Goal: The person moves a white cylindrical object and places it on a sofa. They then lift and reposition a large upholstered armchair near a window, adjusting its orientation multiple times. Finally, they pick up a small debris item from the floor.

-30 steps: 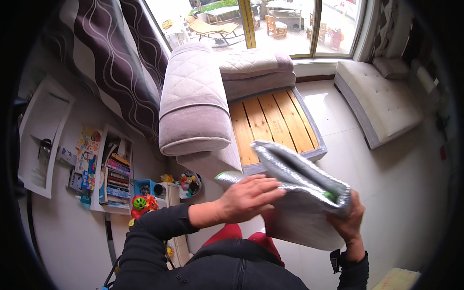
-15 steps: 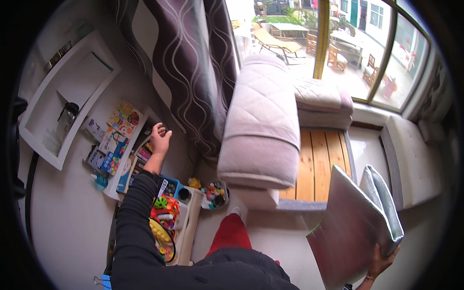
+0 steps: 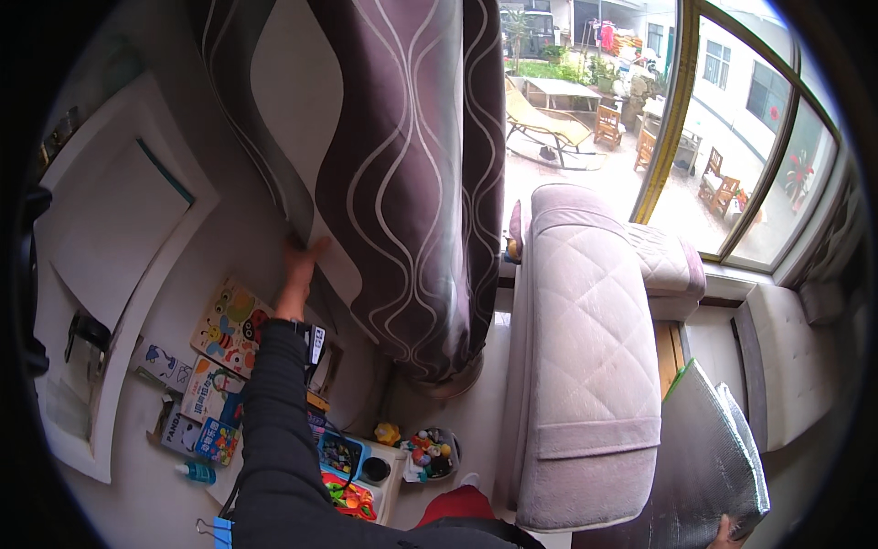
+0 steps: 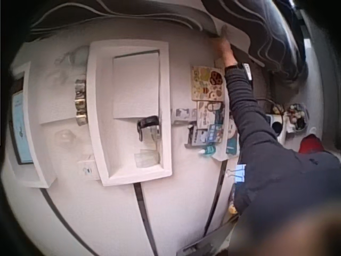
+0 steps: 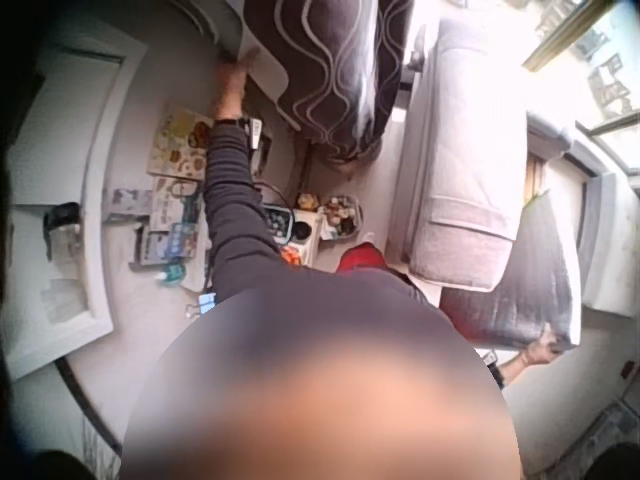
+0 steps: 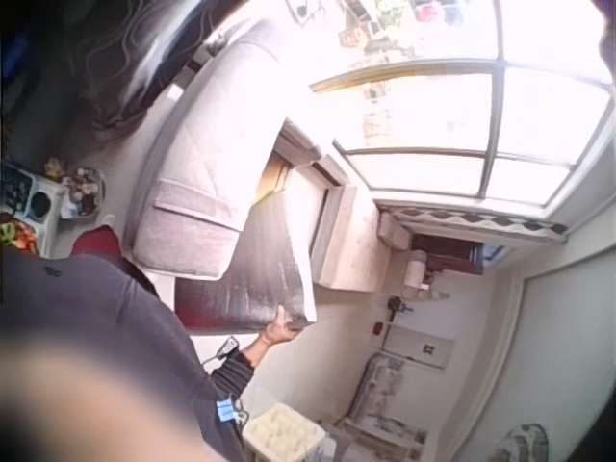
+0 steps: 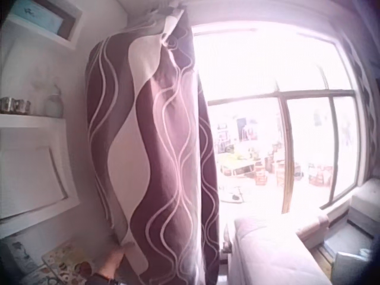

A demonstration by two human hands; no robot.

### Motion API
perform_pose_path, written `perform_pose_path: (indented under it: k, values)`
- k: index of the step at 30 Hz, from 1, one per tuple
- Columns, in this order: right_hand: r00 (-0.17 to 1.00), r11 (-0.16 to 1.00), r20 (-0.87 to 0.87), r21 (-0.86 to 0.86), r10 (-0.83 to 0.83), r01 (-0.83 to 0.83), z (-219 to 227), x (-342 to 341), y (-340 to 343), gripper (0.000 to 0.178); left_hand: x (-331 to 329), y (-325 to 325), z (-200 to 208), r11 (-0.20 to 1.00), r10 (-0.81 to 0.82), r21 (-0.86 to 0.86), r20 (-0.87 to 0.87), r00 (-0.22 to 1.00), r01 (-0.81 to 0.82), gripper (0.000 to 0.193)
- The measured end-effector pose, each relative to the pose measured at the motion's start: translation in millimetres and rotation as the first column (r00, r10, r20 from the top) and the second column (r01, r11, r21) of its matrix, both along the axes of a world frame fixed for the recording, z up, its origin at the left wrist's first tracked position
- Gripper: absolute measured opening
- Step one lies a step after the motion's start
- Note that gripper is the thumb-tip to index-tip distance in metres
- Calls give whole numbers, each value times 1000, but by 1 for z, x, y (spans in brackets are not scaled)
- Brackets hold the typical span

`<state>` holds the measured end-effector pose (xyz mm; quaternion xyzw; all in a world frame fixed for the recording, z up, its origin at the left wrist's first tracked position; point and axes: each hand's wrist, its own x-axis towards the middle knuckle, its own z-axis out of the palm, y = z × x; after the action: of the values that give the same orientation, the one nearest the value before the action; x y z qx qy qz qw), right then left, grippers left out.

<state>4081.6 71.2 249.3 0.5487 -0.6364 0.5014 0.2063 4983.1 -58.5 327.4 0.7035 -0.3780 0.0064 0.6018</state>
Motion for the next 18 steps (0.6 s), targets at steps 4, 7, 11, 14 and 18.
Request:
perform_pose_path:
  k: [4,7,11,14,18]
  values:
    - [991,995,107,58,74,-81,1,9,-15,53,-14,1,-9,980,198,-47,145,969,-194,56]
    - [978,992,178,39,108,-117,-9,12,-26,56,-40,-5,-10,954,298,-58,293,909,-294,40]
    - [975,996,205,8,87,-91,-20,12,-35,64,-112,-14,-11,978,160,-189,443,882,-82,26]
    - [998,1000,-56,-15,-9,8,-21,12,-34,65,-171,-20,-7,968,26,-237,436,900,87,15]
    - [990,989,85,83,114,-122,-19,12,-27,63,-238,-40,9,860,-275,-330,340,899,388,12]
